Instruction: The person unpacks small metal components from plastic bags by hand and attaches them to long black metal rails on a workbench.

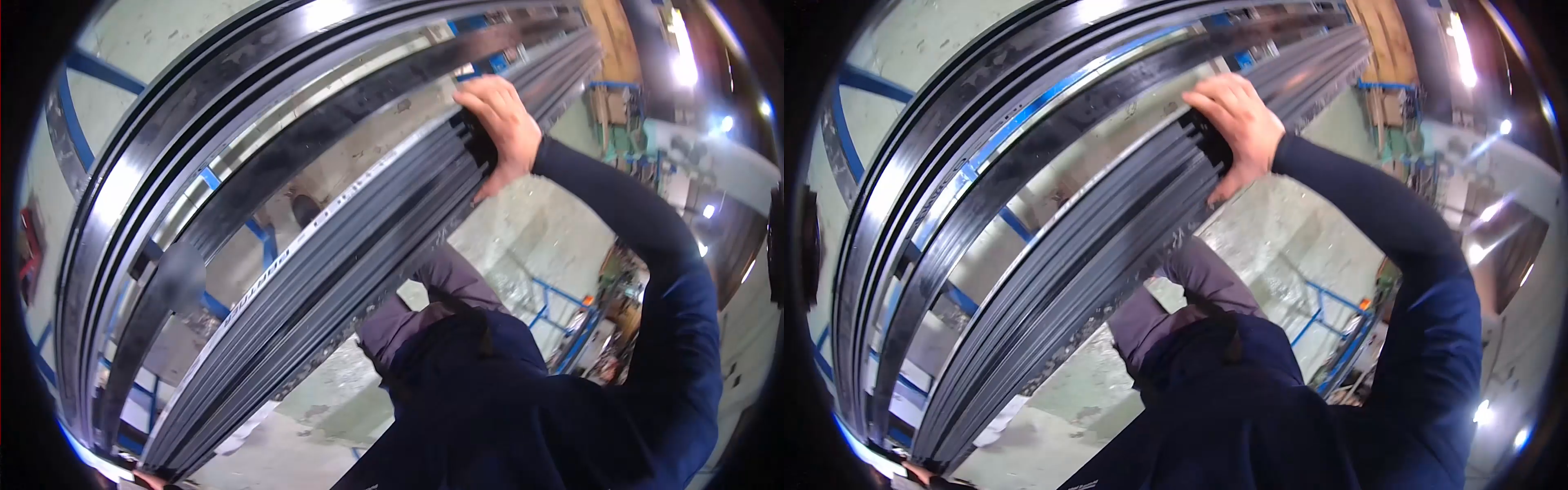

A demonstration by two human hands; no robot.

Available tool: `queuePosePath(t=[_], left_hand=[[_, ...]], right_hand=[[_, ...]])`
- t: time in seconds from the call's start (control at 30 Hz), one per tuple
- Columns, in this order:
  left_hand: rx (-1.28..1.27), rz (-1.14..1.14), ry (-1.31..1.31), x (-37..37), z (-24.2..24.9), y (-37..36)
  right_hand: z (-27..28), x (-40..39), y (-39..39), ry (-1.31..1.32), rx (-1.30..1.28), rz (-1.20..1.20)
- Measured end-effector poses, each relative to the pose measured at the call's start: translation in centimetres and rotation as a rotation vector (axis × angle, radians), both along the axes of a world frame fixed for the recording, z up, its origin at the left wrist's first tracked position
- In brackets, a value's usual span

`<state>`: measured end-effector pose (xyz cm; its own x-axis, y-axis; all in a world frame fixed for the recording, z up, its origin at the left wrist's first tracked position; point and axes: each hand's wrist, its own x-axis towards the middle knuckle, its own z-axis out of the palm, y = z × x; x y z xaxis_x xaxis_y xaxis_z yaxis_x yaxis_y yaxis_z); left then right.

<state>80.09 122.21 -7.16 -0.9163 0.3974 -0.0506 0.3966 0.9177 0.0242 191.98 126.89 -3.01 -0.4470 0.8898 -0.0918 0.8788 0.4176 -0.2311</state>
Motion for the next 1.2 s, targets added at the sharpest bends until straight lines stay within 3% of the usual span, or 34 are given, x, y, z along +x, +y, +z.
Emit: queuePosePath(t=[0.03,0.07,0.1,0.13,0.4,0.5,0.83,1.2], left_hand=[[0.077,-0.048,-0.038,0.0,-0.3,-0.7],[0.227,-0.267,-0.113,1.8,-0.8,-0.2],[0.064,0.081,-0.008,3.4,0.1,-0.3],[-0.063,0.230,0.034,0.8,-0.9,-0.7],[-0.375,0.035,0.190,21.1,-1.0,-1.2],[-0.261,0.022,0.182,34.7,0.9,-0.1],[-0.078,-0.188,0.224,64.8,2.3,0.0],[0.133,-0.404,-0.262,90.3,3.8,-2.1]], right_hand=[[0.1,0.2,0.5,0.003,0.000,0.008],[0.0,0.0,0.3,0.022,-0.003,-0.005],[-0.2,-0.2,-0.1,0.036,-0.007,-0.007],[-0.3,-0.1,0.1,0.047,0.004,0.001],[0.6,0.4,0.2,0.046,-0.001,-0.004],[0.3,0.7,-0.2,0.096,-0.013,-0.013],[0.5,1.5,-0.8,0.192,0.004,0.004],[0.8,2.0,-1.3,0.179,-0.006,0.034]])
